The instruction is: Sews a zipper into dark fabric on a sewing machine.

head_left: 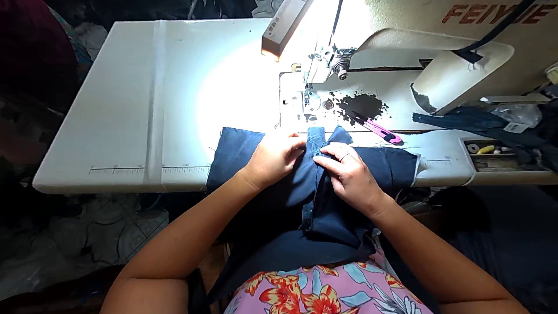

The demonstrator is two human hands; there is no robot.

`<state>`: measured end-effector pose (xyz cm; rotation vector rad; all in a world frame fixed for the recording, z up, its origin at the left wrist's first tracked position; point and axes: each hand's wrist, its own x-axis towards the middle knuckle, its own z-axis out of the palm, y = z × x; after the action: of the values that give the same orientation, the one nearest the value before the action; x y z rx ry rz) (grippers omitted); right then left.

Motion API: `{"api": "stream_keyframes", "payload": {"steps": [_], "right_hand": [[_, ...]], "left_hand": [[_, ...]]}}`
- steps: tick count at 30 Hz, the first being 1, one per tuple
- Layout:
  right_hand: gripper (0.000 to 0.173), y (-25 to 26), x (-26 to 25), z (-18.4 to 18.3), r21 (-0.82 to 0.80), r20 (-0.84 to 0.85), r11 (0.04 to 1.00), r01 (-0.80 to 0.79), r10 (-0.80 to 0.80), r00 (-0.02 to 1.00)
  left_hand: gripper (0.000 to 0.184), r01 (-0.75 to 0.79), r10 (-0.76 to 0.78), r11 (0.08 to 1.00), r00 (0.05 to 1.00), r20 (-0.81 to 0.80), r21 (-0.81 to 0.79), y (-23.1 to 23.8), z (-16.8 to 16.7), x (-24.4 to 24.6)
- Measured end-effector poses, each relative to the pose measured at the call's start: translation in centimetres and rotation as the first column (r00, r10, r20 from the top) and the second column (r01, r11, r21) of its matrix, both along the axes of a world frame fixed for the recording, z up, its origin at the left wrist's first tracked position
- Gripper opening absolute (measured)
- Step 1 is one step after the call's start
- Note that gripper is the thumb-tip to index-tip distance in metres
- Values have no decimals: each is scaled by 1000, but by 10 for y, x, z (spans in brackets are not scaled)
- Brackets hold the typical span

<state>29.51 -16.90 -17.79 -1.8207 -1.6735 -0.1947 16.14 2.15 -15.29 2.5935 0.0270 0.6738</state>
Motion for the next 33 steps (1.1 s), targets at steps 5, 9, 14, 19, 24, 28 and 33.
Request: {"api": "stream_keyframes", "payload": {"steps": [5, 9, 14, 19, 24, 28, 33], "right_hand": [[33, 1, 3, 2, -4, -16, 1000, -12, 12, 1000], [30, 9, 16, 11, -57, 33, 998, -36, 38, 999], [28, 27, 40, 5, -24, 207, 991, -129, 131, 970], [31, 47, 62, 9, -33, 174, 979, -199, 201, 964], [27, 78, 76, 41, -31, -191, 997, 73, -78, 978], [44, 121, 96, 52, -401, -127, 869, 289, -365, 922], [26, 134, 123, 49, -510, -16, 818, 268, -321, 947]], "left_hand": [[18, 110, -107, 990, 994, -34, 83, -16, -2, 4], [40, 76, -51, 989, 981, -188, 130, -20, -6, -10], [58, 62, -33, 989, 979, -204, 137, -9, -21, -14], [58, 73, -42, 993, 954, -298, 95, 7, -13, 2], [57, 71, -38, 993, 952, -304, 97, 13, -14, 10], [58, 68, -35, 993, 946, -321, 94, 12, -13, 11], [58, 69, -40, 995, 933, -358, 69, 13, -11, 11]]}}
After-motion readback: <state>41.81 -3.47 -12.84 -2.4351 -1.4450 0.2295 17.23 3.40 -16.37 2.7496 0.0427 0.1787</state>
